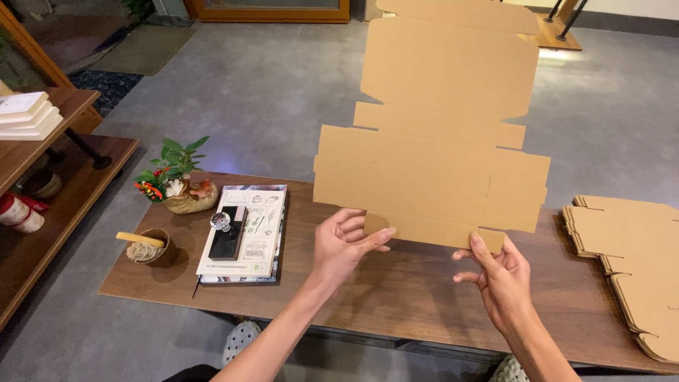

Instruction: The person stamps flat cardboard pieces with a red-handled stamp, then folds one piece into a box shape. They handle the stamped cardboard and the stamp, placing the stamped piece aside and folding the flaps to form a box.

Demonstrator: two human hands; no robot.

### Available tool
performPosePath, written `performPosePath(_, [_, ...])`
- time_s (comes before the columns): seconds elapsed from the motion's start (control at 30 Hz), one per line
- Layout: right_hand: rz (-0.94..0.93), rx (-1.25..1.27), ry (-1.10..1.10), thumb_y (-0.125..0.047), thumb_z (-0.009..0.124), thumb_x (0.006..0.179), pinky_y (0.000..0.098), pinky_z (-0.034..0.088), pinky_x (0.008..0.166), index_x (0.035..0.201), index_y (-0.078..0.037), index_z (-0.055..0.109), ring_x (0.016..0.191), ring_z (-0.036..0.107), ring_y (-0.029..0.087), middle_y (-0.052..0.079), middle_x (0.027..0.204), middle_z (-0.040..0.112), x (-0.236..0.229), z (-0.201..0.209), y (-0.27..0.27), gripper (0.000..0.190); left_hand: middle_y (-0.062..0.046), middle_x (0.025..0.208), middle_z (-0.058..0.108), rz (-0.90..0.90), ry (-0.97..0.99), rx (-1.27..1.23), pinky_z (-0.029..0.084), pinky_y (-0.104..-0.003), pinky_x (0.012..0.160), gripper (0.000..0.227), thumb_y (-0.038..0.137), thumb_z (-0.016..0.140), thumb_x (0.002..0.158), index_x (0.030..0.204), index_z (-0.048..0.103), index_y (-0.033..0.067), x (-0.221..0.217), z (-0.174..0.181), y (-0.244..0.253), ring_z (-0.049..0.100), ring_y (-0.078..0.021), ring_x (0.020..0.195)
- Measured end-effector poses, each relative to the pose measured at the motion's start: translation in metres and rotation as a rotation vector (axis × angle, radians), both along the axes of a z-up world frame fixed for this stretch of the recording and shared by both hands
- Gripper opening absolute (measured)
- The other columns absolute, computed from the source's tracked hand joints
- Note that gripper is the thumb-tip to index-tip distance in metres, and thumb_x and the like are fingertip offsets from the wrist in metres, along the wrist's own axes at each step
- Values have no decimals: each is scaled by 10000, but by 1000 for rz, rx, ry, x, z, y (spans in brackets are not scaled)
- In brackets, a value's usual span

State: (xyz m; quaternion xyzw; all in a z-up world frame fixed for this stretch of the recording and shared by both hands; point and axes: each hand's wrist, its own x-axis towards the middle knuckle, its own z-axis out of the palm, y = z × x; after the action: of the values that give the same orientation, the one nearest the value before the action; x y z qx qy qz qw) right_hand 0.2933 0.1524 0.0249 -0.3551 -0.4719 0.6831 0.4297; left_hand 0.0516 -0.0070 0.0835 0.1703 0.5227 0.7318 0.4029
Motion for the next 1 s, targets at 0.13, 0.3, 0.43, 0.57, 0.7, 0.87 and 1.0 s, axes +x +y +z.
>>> performPosePath(0.13, [-97,-1,-64,-116,784,1033,422,703,533,1585,109,453,821,737,238,112,1244,606,-3,5,2,682,-280,1576,687,-125,-34,-50,813,-468,759,992,239,951,775,1608,557,-129,0,13,0,900,-390,1041])
performPosePath(0.3, [-143,25,-121,-107,808,1049,444,672,497,1219,-7,553,765,700,244,122,1080,595,-3,21,-9,323,-321,1611,669,-266,-129,130,580,-670,1050,458,284,615,1028,1289,681,-86,-4,8,-9,872,-529,1077])
performPosePath(0.43, [-139,40,-153,-113,832,1041,448,668,462,1064,18,640,702,671,255,105,1055,541,-10,24,-17,233,-251,1611,748,-226,-239,-46,536,-592,1262,637,349,781,915,1429,702,-19,3,24,-10,867,-469,1031])
performPosePath(0.57, [-61,113,-181,-93,783,1052,492,684,418,1127,116,686,704,723,326,201,1156,658,-15,17,-26,242,-273,1527,809,-142,-251,-119,764,-420,838,324,244,911,886,1052,744,21,8,17,-2,896,-453,892])
performPosePath(0.7, [-140,368,-609,-231,758,1113,373,615,527,960,-57,672,601,722,175,82,757,675,-15,10,-33,248,-213,1710,685,-127,-367,-320,280,-615,1443,1346,259,847,880,1772,-145,88,7,34,-6,872,-347,1015])
performPosePath(0.87, [-55,891,-949,-285,636,1153,435,531,691,1246,-119,781,714,692,234,39,1075,755,-16,12,-51,240,-211,1701,684,-122,-365,-356,374,-553,1425,1382,235,832,880,1773,-217,132,10,32,-6,858,-331,1102])
performPosePath(1.0, [10,486,-759,-267,647,1147,370,623,611,1098,-105,680,654,713,190,69,874,683,-22,20,-59,173,-288,1643,699,-95,-333,-301,492,-539,1330,1194,154,816,909,1743,-37,99,7,35,-7,858,-362,1090])
